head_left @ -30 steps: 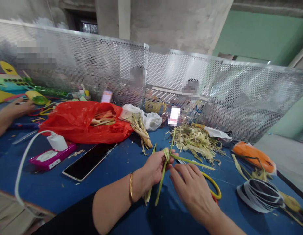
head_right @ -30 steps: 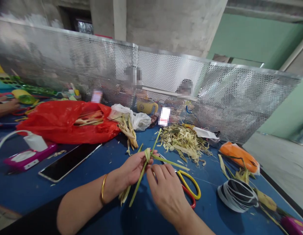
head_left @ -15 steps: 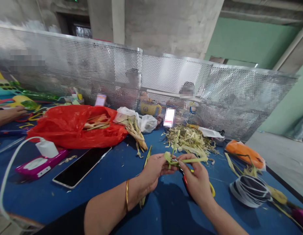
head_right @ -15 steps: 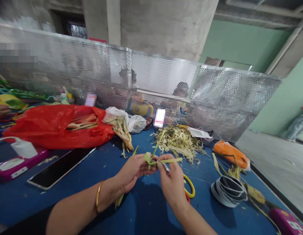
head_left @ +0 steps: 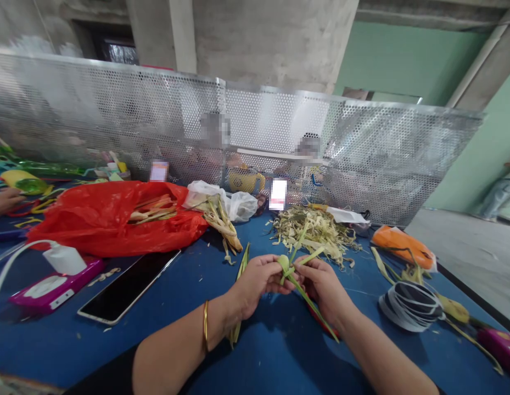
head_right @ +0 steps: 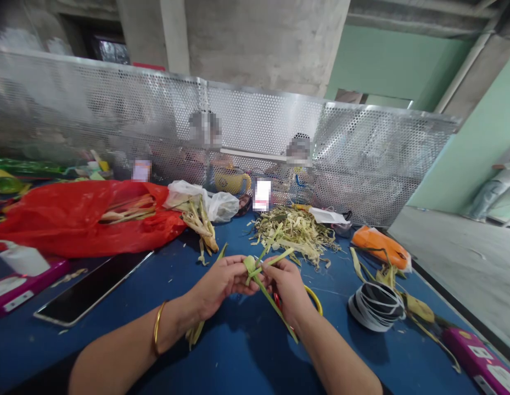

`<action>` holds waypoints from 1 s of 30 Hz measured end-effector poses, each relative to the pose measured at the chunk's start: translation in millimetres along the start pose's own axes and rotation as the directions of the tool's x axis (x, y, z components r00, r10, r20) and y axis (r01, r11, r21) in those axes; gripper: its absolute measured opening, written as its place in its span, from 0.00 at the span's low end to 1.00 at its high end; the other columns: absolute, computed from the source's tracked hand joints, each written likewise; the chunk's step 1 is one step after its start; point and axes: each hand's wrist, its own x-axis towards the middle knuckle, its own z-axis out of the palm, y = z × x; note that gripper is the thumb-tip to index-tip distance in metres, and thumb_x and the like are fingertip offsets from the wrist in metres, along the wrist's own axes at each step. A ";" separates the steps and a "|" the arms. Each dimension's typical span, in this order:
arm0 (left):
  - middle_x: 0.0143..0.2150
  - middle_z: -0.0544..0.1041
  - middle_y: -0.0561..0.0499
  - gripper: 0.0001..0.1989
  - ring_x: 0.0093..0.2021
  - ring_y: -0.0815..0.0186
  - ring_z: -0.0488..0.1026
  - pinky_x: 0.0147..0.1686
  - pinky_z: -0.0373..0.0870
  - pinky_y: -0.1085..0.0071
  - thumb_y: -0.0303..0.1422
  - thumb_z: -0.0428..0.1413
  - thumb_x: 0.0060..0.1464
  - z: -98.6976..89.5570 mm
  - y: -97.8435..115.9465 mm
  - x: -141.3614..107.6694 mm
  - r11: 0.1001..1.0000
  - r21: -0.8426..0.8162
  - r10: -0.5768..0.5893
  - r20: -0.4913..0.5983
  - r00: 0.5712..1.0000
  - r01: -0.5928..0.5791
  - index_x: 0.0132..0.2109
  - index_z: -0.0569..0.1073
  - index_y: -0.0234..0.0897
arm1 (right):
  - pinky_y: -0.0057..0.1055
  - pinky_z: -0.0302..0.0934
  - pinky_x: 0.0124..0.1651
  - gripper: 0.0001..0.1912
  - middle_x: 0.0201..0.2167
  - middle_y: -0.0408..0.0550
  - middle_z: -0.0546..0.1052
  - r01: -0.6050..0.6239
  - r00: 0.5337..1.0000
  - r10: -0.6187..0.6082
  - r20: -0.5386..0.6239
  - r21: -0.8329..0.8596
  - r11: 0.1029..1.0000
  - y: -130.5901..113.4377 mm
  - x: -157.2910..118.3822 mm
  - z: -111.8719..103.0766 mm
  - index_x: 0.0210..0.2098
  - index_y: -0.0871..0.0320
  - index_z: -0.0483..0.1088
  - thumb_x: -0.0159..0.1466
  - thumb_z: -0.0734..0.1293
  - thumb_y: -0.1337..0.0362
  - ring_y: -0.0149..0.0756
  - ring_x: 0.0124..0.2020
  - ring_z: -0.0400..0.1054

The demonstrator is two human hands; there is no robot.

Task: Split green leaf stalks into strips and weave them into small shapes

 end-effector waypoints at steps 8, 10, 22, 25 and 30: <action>0.30 0.77 0.47 0.08 0.25 0.71 0.71 0.25 0.69 0.75 0.31 0.61 0.44 -0.6 -4.0 1.3 0.991 0.106 0.087 -0.099 0.991 -0.077 0.32 0.73 0.31 | 0.24 0.56 0.23 0.14 0.18 0.40 0.71 0.036 0.999 -0.036 0.000 -0.086 0.996 1.5 -0.8 2.8 0.26 0.60 0.67 0.51 0.72 0.56 0.26 0.18 0.62; 0.31 0.78 0.47 0.07 0.25 0.72 0.70 0.25 0.68 0.76 0.31 0.61 0.44 -2.6 -4.8 3.3 0.993 0.079 0.105 -0.179 0.978 -0.092 0.32 0.74 0.31 | 0.26 0.57 0.21 0.13 0.19 0.39 0.70 0.076 0.997 -0.076 0.012 -0.266 0.961 4.3 -0.8 2.4 0.26 0.58 0.64 0.56 0.68 0.55 0.28 0.16 0.63; 0.23 0.72 0.55 0.09 0.21 0.73 0.66 0.18 0.62 0.78 0.30 0.61 0.38 -7.6 -8.4 8.2 0.995 0.073 0.090 -0.301 0.949 -0.071 0.29 0.71 0.33 | 0.28 0.61 0.40 0.13 0.40 0.49 0.75 0.748 0.594 -0.366 0.716 -0.659 -0.076 -4.6 -14.7 -0.1 0.43 0.56 0.69 0.66 0.57 0.73 0.35 0.39 0.70; 0.20 0.70 0.56 0.08 0.19 0.73 0.65 0.16 0.60 0.78 0.29 0.61 0.38 -4.1 -7.7 5.6 0.993 0.110 0.073 -0.257 0.964 -0.046 0.28 0.70 0.33 | 0.30 0.60 0.39 0.11 0.34 0.48 0.76 0.738 0.498 -0.473 0.727 -0.642 -0.209 -6.6 -14.9 -0.6 0.39 0.57 0.71 0.66 0.58 0.70 0.35 0.35 0.69; 0.20 0.72 0.54 0.05 0.21 0.71 0.68 0.16 0.60 0.78 0.30 0.59 0.40 0.3 -5.6 1.4 0.973 0.224 0.093 -0.159 0.983 -0.056 0.28 0.73 0.33 | 0.35 0.58 0.48 0.10 0.40 0.49 0.76 0.671 0.480 -0.644 0.596 -0.722 -0.168 -9.1 -11.4 -1.4 0.37 0.56 0.72 0.66 0.59 0.70 0.37 0.41 0.69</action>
